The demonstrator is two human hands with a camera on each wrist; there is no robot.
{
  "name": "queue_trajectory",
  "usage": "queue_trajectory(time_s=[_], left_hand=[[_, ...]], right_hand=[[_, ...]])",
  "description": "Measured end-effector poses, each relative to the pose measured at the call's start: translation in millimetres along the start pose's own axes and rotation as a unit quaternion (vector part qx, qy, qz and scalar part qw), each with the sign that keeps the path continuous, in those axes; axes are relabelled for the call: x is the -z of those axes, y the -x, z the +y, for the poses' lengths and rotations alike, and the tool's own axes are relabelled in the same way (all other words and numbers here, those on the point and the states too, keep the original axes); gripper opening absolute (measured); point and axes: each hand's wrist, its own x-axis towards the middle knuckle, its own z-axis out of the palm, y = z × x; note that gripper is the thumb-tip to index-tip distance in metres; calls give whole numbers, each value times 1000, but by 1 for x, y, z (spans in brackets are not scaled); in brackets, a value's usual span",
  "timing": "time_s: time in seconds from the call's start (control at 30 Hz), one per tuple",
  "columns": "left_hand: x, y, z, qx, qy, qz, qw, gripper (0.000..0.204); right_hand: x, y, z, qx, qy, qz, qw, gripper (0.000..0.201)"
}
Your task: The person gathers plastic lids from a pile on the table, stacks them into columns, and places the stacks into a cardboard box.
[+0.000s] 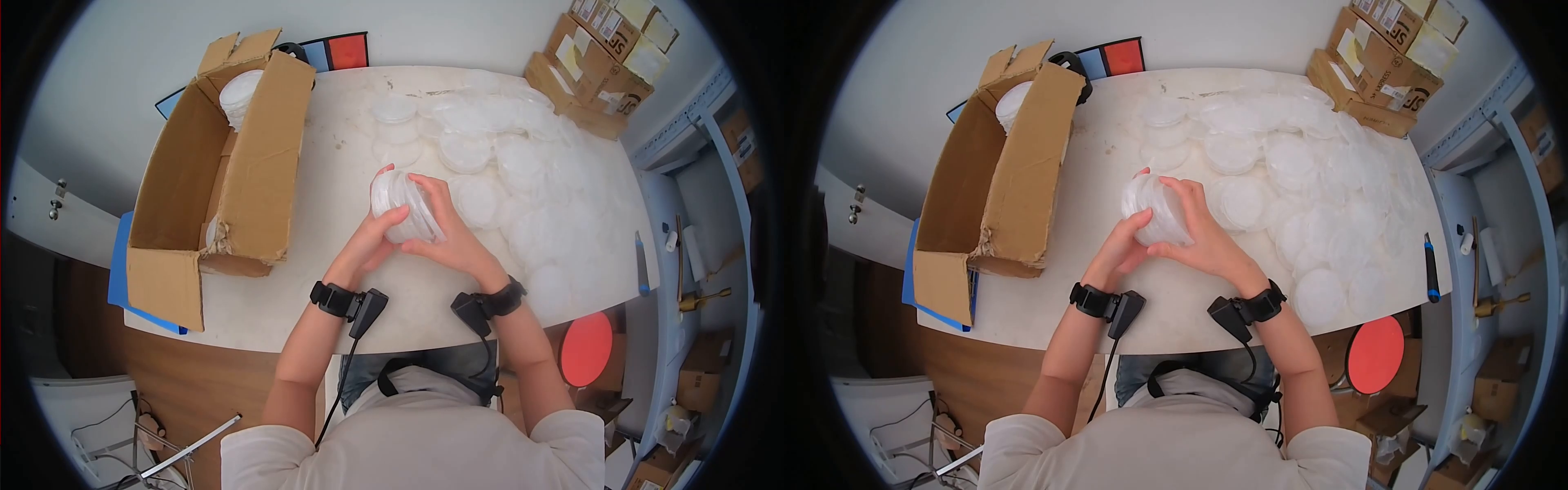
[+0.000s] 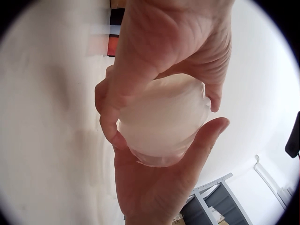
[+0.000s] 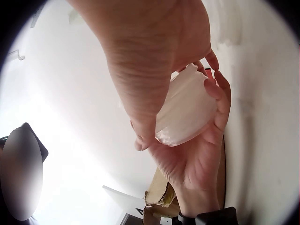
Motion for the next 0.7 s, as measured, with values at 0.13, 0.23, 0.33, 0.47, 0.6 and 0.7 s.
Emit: queue_trajectory(time_s=[0.13, 0.23, 0.33, 0.47, 0.6, 0.7], left_hand=[[2, 4, 0, -8, -31, -10, 999, 91], [1, 5, 2, -17, -65, -13, 998, 94], [1, 4, 3, -20, -67, -1, 998, 95], [1, 4, 4, -20, -46, 11, 999, 93], [2, 3, 3, -18, -93, 10, 995, 94], [0, 4, 4, -9, -119, -18, 993, 94]], right_hand=[[-5, 3, 10, 39, 8, 14, 999, 94], [-8, 5, 11, 49, -5, 26, 998, 93], [-7, 7, 6, 16, -55, 21, 998, 92], [-2, 4, 9, 20, -95, 48, 994, 88], [0, 2, 2, 34, -102, 81, 991, 90], [-2, 3, 4, 25, -95, 45, 994, 97]])
